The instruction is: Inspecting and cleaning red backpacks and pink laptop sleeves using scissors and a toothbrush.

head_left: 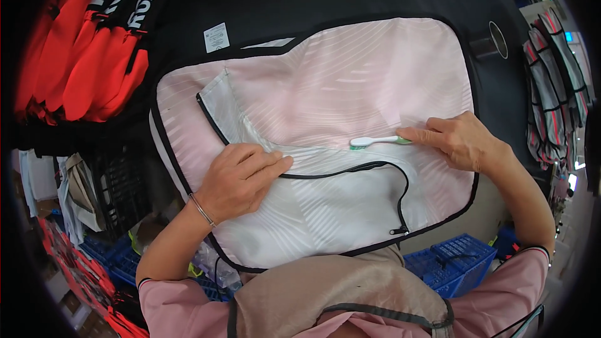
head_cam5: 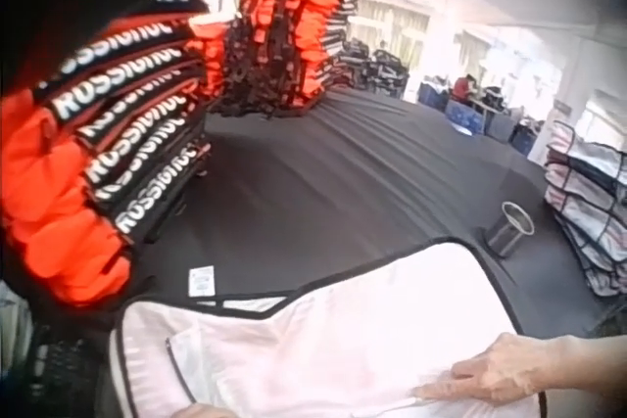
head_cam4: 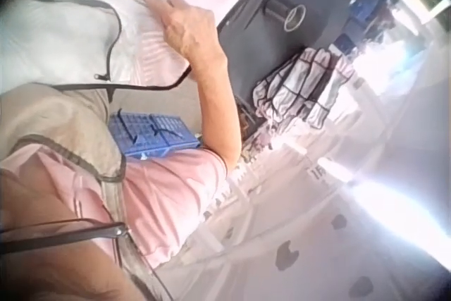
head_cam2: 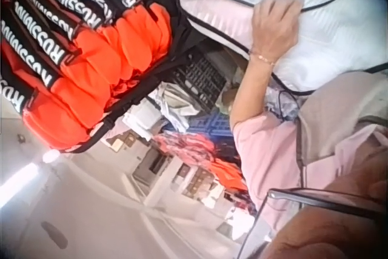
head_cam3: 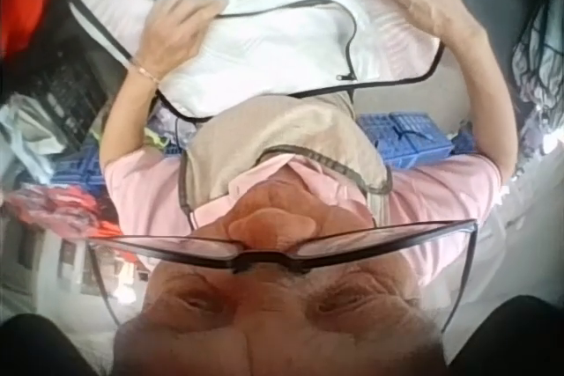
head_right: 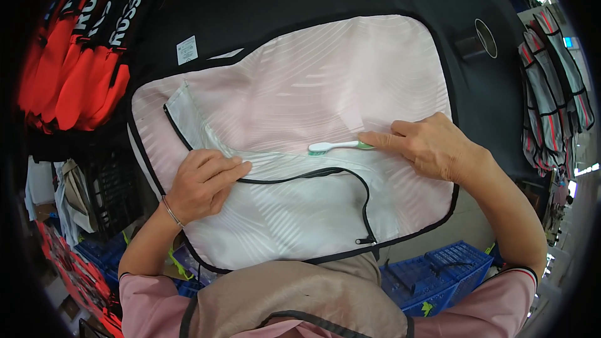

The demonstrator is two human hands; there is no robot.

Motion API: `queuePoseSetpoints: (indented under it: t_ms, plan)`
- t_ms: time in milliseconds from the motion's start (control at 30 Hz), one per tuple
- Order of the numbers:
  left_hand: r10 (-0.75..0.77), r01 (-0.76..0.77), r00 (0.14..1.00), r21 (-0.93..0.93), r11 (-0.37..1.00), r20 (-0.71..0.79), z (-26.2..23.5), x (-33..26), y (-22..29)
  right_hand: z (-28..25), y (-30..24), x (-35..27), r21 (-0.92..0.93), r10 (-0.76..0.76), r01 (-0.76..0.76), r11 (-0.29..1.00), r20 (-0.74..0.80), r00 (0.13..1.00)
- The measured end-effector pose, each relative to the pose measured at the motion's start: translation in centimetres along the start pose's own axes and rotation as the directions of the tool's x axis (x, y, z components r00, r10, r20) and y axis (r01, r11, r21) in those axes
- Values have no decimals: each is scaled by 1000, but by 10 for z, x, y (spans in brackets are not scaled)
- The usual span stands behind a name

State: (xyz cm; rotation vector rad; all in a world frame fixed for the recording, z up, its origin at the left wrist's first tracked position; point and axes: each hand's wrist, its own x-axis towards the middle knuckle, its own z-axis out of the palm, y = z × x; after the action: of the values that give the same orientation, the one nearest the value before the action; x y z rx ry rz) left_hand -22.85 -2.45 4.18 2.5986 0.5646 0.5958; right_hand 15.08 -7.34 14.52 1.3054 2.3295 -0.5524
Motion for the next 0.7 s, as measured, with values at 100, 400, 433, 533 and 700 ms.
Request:
queuePoseSetpoints:
  t_ms: [100,400,433,533,700]
  plan:
    - [7,-7,1000,19,1000,5,0,3,2,-2,-14,9,-74,-27,22,997,-70,997]
    - [-18,19,1000,63,998,-16,3,-11,6,41,-26,-49,26,75,-72,997,-154,985]
    - [-19,20,1000,86,996,-16,2,-10,8,45,-29,-59,44,134,-129,991,-123,983]
    - [-109,110,993,-12,994,41,-6,3,20,61,-37,-73,88,213,-201,976,-150,966]
    - [-89,81,990,-74,994,-111,31,85,80,80,-42,-63,94,223,-204,975,-292,930]
